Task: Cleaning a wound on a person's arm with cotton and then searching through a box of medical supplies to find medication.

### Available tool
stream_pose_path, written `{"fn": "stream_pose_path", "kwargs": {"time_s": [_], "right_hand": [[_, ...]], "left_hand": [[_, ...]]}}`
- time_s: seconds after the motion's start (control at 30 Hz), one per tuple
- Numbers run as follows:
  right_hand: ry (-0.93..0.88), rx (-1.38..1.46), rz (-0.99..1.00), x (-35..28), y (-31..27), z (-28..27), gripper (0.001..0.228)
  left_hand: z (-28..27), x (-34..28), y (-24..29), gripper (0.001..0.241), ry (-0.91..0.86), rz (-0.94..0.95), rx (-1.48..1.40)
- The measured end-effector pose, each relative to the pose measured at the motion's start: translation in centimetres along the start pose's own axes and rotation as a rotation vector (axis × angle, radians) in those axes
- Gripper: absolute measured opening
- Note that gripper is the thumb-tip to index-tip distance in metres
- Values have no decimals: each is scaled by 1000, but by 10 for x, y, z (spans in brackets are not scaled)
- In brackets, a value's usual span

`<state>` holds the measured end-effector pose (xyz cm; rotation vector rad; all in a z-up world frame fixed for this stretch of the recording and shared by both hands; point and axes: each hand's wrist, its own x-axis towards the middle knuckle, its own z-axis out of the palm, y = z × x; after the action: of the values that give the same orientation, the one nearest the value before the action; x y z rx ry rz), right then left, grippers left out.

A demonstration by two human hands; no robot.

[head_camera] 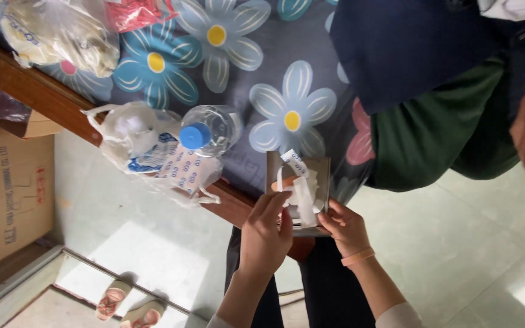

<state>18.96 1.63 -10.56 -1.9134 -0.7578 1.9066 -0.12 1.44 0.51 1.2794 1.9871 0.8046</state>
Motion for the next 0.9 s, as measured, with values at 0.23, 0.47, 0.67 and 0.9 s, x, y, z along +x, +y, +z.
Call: {"fn": "stream_pose_path", "kwargs": {"time_s": [0.23, 0.47, 0.67, 0.9], "right_hand": [[-134, -196, -45, -13, -28, -23, 48], [-60, -23, 49, -41, -28, -31, 57], [-38, -57, 13, -75, 2, -45, 56], [-25, 212, 19, -161, 32, -67, 58]], "left_hand": [[17, -58, -9, 37, 167, -242, 113], [38, -88, -3, 61, 27, -443, 54], [34, -128, 0, 64, 68, -475, 23], [-15, -206, 51, 59, 7, -415, 49]]}}
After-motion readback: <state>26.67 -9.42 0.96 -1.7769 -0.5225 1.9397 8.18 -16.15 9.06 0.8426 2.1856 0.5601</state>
